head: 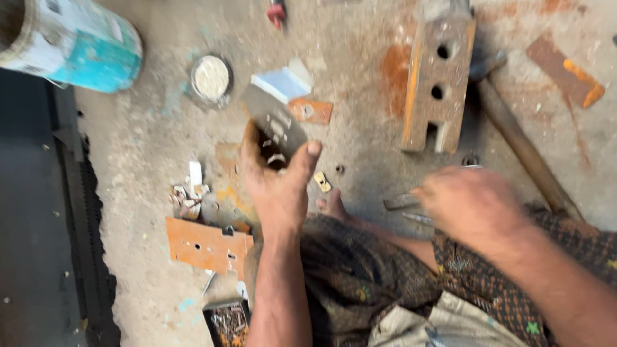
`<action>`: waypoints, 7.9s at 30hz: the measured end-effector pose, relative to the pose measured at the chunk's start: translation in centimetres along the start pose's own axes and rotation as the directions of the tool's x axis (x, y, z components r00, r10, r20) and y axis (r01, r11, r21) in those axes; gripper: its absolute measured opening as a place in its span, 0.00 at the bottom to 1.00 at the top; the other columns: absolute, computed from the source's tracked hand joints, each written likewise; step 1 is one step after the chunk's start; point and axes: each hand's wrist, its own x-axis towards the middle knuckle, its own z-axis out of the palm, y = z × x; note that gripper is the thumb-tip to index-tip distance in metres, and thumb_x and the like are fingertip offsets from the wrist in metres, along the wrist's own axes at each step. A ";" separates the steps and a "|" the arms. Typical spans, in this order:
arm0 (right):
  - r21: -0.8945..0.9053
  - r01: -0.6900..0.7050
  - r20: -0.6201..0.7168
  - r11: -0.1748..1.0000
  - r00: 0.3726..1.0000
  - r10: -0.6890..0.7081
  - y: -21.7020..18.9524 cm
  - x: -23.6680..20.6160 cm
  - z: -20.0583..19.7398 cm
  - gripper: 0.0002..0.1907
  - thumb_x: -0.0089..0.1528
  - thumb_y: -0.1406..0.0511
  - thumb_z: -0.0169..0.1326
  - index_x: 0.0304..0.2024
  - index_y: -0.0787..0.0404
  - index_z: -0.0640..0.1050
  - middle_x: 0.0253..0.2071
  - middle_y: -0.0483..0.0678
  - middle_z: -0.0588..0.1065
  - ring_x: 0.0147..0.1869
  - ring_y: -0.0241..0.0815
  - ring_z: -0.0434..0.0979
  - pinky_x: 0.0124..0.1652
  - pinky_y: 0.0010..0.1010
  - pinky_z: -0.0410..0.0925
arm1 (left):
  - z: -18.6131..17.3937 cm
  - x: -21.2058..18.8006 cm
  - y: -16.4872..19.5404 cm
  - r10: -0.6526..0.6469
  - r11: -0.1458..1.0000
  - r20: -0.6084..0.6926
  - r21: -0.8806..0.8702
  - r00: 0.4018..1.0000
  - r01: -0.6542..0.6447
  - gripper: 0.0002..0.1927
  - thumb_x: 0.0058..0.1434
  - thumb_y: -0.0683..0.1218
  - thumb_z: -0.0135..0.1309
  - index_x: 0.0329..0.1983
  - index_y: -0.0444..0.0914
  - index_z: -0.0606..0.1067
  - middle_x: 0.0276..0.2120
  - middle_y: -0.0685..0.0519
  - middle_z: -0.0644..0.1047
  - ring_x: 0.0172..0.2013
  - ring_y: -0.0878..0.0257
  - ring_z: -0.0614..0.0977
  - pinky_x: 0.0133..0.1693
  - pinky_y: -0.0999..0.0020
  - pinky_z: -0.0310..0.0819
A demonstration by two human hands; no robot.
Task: The person assembles a metal lock mechanism by fitting a metal plate onto a rusty rectangular sheet and inserting a small brass component. They then use a hammer and punch to drive a pin into a hole on the metal plate.
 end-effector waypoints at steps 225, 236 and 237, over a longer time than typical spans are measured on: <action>0.287 -0.259 -0.428 0.922 0.827 0.365 6.0 -17.1 -1.2 0.38 0.63 0.58 0.56 0.76 0.58 0.67 0.46 0.61 0.78 0.40 0.57 0.80 0.37 0.46 0.75 | 16.7 -0.8 -4.5 0.421 0.662 0.755 0.124 0.504 -0.739 0.21 0.58 0.40 0.50 0.56 0.43 0.72 0.44 0.39 0.80 0.41 0.40 0.82 0.43 0.48 0.77; 0.123 0.042 -0.702 0.991 0.710 0.057 6.2 -16.2 -0.2 0.34 0.69 0.54 0.51 0.75 0.56 0.62 0.54 0.65 0.76 0.51 0.59 0.82 0.47 0.43 0.76 | 16.3 -0.5 -4.9 0.479 0.647 0.750 0.049 0.455 -0.761 0.22 0.58 0.42 0.53 0.58 0.43 0.72 0.49 0.41 0.80 0.47 0.41 0.82 0.46 0.50 0.78; 0.134 -0.073 -0.577 0.988 0.805 0.138 6.5 -16.3 0.1 0.36 0.68 0.55 0.53 0.77 0.54 0.61 0.51 0.63 0.78 0.47 0.58 0.83 0.45 0.43 0.76 | 16.3 -0.5 -4.7 0.489 0.657 0.748 0.023 0.449 -0.753 0.20 0.59 0.43 0.53 0.57 0.43 0.73 0.49 0.42 0.80 0.47 0.41 0.83 0.47 0.51 0.79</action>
